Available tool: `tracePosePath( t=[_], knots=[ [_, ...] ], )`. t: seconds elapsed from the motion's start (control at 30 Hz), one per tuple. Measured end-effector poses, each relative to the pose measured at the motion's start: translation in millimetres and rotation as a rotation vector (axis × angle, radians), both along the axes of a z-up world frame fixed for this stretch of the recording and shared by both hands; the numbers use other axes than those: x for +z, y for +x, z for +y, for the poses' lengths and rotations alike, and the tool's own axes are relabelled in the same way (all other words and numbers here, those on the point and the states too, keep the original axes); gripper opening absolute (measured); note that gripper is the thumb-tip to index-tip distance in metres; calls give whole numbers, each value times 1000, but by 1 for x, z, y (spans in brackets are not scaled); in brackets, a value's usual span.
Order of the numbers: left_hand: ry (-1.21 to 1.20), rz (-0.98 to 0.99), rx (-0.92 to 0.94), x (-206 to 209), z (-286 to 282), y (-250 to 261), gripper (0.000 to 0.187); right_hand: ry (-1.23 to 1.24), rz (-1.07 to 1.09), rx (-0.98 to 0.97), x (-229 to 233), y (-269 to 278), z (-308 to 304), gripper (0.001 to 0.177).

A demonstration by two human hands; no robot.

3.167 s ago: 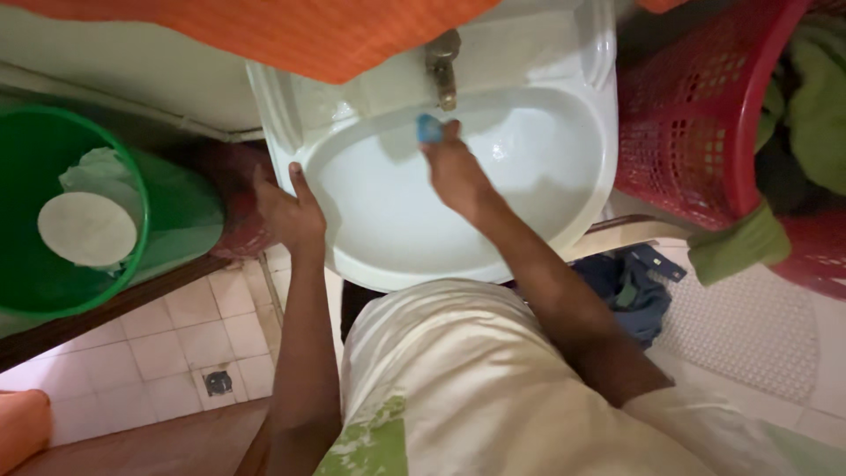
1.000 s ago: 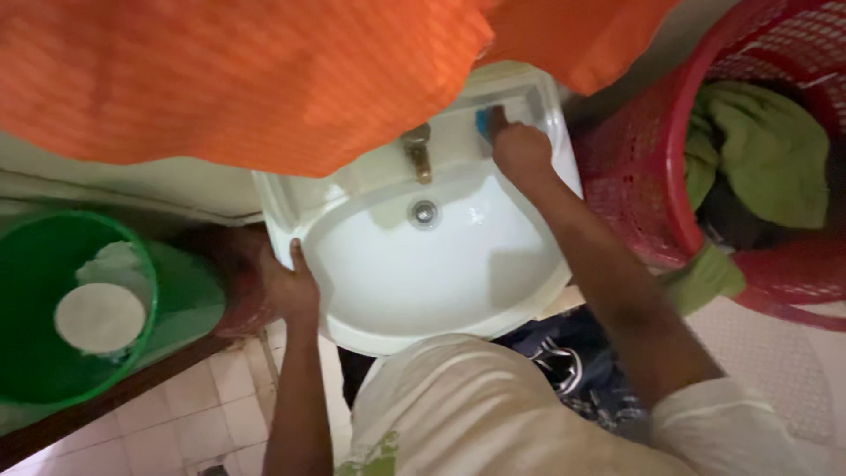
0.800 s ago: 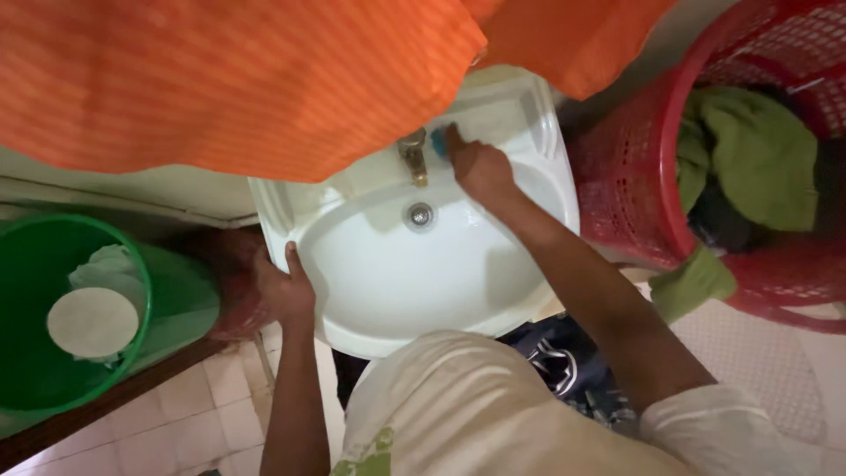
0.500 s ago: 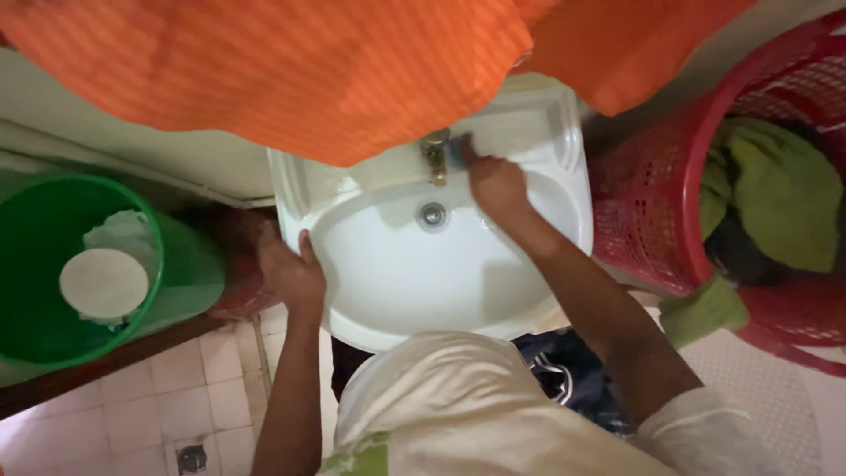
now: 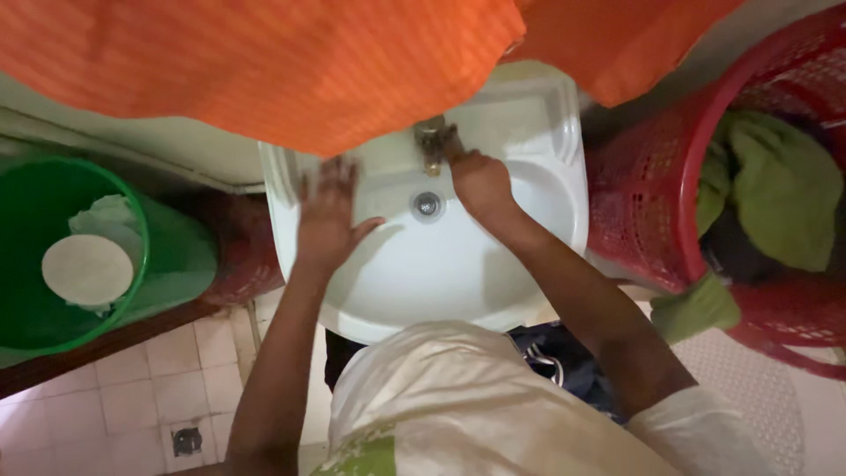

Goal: The person cleans a bathroom sink by scrubbing the basin and the surrounding edges with a small blue sponge, periodically turning the faucet on and off to rinse the area.

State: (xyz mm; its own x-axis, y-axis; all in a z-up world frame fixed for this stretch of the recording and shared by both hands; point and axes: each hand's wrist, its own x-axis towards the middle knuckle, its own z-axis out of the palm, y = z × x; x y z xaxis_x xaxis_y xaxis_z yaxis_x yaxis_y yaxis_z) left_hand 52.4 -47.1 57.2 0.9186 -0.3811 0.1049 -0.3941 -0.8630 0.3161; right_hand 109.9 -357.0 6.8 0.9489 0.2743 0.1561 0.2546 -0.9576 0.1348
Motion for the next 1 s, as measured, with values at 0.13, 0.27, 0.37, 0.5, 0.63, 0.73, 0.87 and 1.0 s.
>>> tracePosePath(
  t=[0.13, 0.27, 0.37, 0.5, 0.63, 0.73, 0.87, 1.0],
  knots=[
    [-139, -84, -131, 14, -55, 30, 91, 175, 40, -263, 9, 16, -34, 68],
    [-195, 6, -70, 40, -95, 69, 34, 368, -65, -340, 5, 9, -34, 71],
    [-447, 253, 78, 61, -109, 80, 11, 350, 155, -246, -5, -1, -19, 65],
    [-737, 185, 129, 51, -112, 86, 13, 432, 244, -317, 22, 4, -47, 55],
    [-166, -131, -24, 19, -118, 98, 13, 671, 208, -365, 26, 14, -31, 50],
    [-292, -347, 15, 15, -122, 101, 18, 699, 394, -129, 11, 11, -41, 46],
    [-462, -89, 24, 27, -122, 98, 11, 553, 196, -124, 9, 29, -93, 44],
    [-473, 53, 68, 32, -126, 103, 15, 478, 256, -569, 10, 23, -88, 50]
  ],
)
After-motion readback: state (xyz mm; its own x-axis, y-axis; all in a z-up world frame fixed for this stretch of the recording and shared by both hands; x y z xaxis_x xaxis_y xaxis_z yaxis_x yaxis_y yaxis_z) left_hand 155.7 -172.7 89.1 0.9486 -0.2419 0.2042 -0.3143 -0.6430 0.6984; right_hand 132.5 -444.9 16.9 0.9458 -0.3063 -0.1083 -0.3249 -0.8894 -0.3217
